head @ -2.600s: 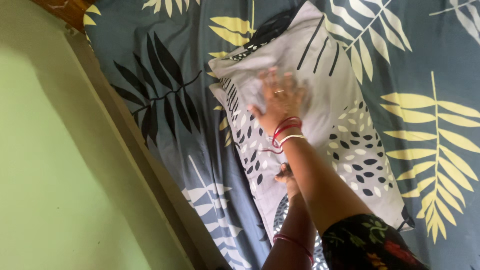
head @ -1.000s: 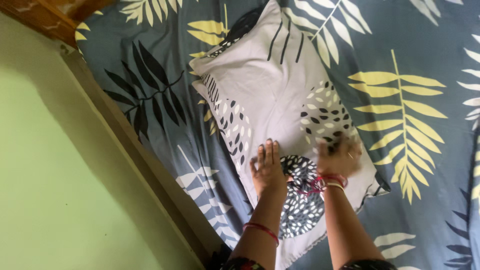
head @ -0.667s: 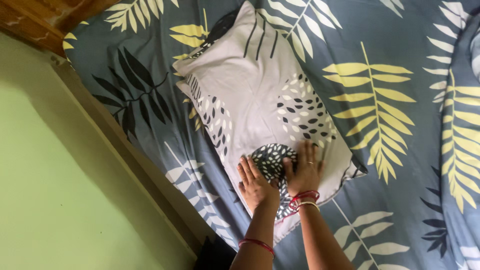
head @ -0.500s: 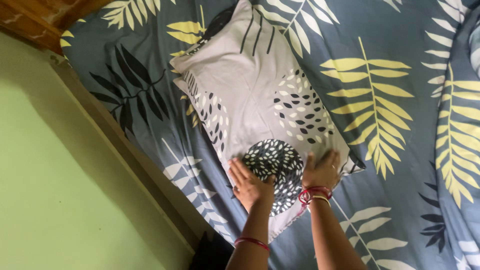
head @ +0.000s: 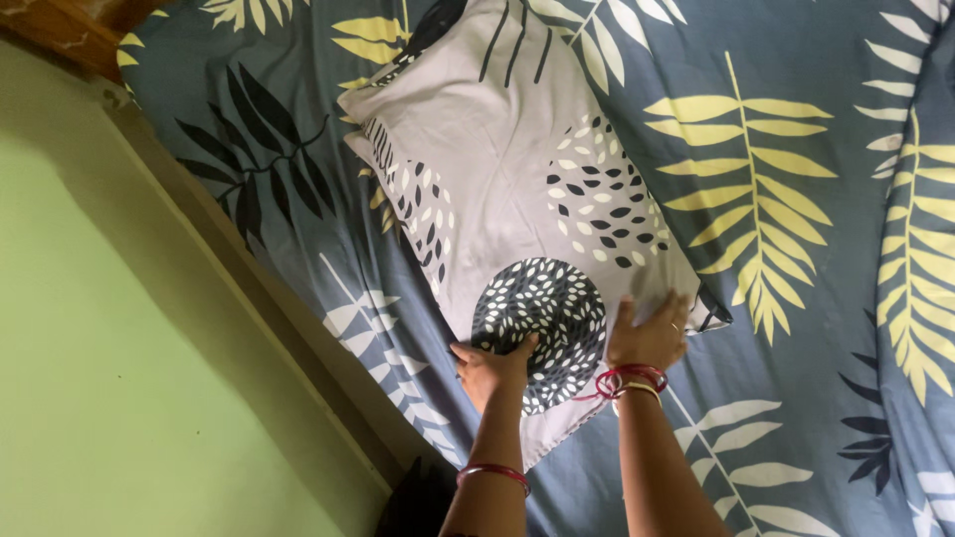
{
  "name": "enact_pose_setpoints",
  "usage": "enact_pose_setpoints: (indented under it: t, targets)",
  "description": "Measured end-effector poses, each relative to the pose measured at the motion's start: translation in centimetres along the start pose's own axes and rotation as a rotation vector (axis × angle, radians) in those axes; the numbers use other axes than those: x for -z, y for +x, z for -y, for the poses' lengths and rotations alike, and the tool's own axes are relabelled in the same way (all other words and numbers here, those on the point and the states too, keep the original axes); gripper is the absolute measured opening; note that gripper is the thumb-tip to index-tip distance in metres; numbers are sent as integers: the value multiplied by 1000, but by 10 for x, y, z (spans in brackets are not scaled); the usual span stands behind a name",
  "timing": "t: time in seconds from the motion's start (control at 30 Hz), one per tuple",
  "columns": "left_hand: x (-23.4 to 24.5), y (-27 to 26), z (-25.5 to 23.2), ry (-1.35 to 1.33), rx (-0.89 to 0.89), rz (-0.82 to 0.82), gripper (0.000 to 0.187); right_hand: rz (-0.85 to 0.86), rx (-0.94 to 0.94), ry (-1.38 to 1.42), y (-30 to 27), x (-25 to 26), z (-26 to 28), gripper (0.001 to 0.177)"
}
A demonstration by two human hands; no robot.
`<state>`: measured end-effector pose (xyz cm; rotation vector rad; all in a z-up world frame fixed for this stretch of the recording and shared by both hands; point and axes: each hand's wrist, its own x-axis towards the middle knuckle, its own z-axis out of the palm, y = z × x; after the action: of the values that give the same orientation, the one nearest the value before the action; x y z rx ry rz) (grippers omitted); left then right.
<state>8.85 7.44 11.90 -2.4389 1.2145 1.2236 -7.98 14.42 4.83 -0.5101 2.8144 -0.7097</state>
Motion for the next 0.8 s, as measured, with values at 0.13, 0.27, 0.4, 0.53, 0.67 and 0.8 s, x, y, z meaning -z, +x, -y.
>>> enact_pose_setpoints:
  t: [0.13,0.27,0.4,0.53,0.67,0.8]
  targets:
    - [-13,5,19,-123,70,-1,120,129,387,-9,-16,-18,16,84]
    - [-26,17,29,-154,57,14,117,240,358,-120,-14,-14,14,88]
    - [-30,26,34,-137,29,15,115,180,-60,-135,15,0,-11,88]
    - [-31,23,34,-190,47,7,114,123,353,-115,5,-4,-6,87]
    - [-29,21,32,-302,61,78,110,221,360,-132,-8,-13,13,89]
    - [-29,16,26,-312,8,42,105,268,-18,-81,9,5,-8,88]
